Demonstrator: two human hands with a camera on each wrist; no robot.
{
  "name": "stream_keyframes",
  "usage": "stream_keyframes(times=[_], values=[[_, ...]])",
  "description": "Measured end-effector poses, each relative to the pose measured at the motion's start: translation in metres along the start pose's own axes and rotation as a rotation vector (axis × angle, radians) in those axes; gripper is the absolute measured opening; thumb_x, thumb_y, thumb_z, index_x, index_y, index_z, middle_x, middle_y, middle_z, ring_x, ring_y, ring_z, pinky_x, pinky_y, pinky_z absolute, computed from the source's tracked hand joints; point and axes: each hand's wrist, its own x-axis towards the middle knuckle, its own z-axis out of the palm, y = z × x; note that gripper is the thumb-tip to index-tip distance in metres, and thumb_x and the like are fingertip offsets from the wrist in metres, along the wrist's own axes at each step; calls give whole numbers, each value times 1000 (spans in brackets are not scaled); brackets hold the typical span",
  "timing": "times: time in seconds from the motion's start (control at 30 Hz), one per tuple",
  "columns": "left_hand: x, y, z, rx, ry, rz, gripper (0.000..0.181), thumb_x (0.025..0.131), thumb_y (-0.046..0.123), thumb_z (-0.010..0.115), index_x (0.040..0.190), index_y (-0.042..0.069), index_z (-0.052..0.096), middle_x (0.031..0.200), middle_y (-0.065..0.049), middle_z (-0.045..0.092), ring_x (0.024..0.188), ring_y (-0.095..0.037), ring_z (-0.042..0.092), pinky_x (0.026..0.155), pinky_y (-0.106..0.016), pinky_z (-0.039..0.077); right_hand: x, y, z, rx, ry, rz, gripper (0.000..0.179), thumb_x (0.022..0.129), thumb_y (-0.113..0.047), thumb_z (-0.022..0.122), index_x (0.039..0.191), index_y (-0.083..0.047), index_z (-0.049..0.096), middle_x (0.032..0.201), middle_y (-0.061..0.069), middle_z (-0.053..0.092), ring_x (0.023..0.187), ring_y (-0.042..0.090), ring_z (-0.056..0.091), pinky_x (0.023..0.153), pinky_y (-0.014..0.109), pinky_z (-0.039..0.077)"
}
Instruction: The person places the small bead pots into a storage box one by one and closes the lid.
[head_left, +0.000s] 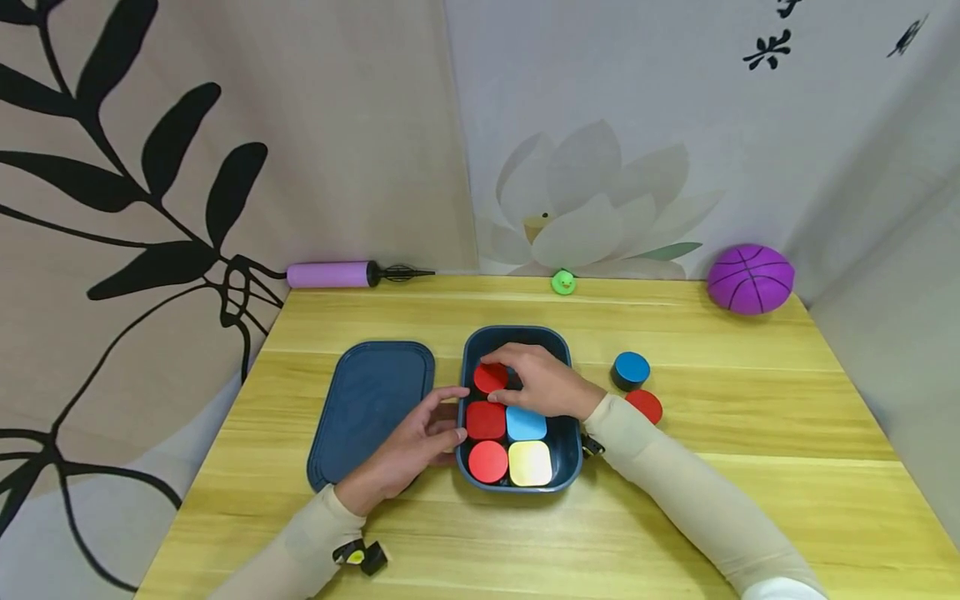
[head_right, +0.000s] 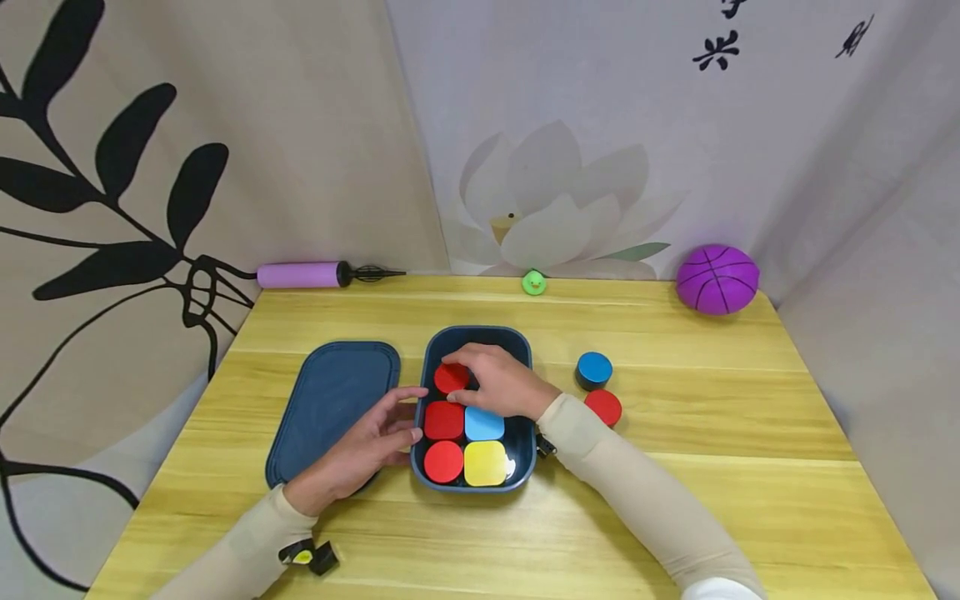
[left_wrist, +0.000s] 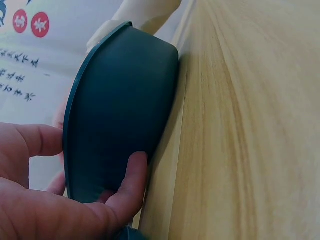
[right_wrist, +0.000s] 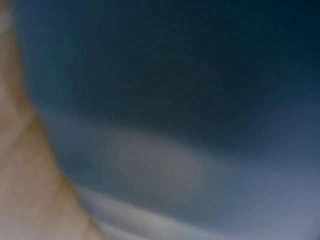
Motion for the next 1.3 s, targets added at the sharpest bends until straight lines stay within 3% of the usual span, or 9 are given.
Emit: stream_keyframes(times=[0.27, 0.7, 1.03, 1.3], values=[[1, 0, -1, -6, -5, -2, 61, 107, 17, 63, 161, 21, 35, 159, -24, 42, 131, -29, 60, 94, -44, 61, 1, 1, 4, -3, -41, -59, 52, 99, -34, 77, 141, -7, 66, 132, 5, 72, 110, 15, 67, 94, 31, 59], [-1, 1, -1, -11, -9, -14, 61, 107, 17, 62, 161, 22, 34, 160, -23, 41, 131, -29, 60, 95, -44, 61, 0, 1, 2, 44, -30, -31, 49, 98, -31, 78, 141, -7, 67, 133, 6, 72, 106, 15, 70, 88, 25, 60], [0, 1, -1, -7, 0, -15, 61, 107, 17, 63, 161, 22, 35, 159, -23, 42, 130, -29, 61, 95, -43, 61, -15, 3, -16, 182, 65, -16, 49, 98, -28, 78, 139, -4, 67, 136, 11, 70, 117, 25, 73, 89, 34, 63], [-2, 0, 0, -13, -6, -7, 62, 107, 16, 63, 161, 21, 35, 159, -25, 41, 130, -30, 60, 94, -43, 61, -40, 13, -35, 205, 205, 31, 45, 97, -25, 79, 136, -6, 68, 131, 15, 73, 116, 33, 72, 88, 45, 64]])
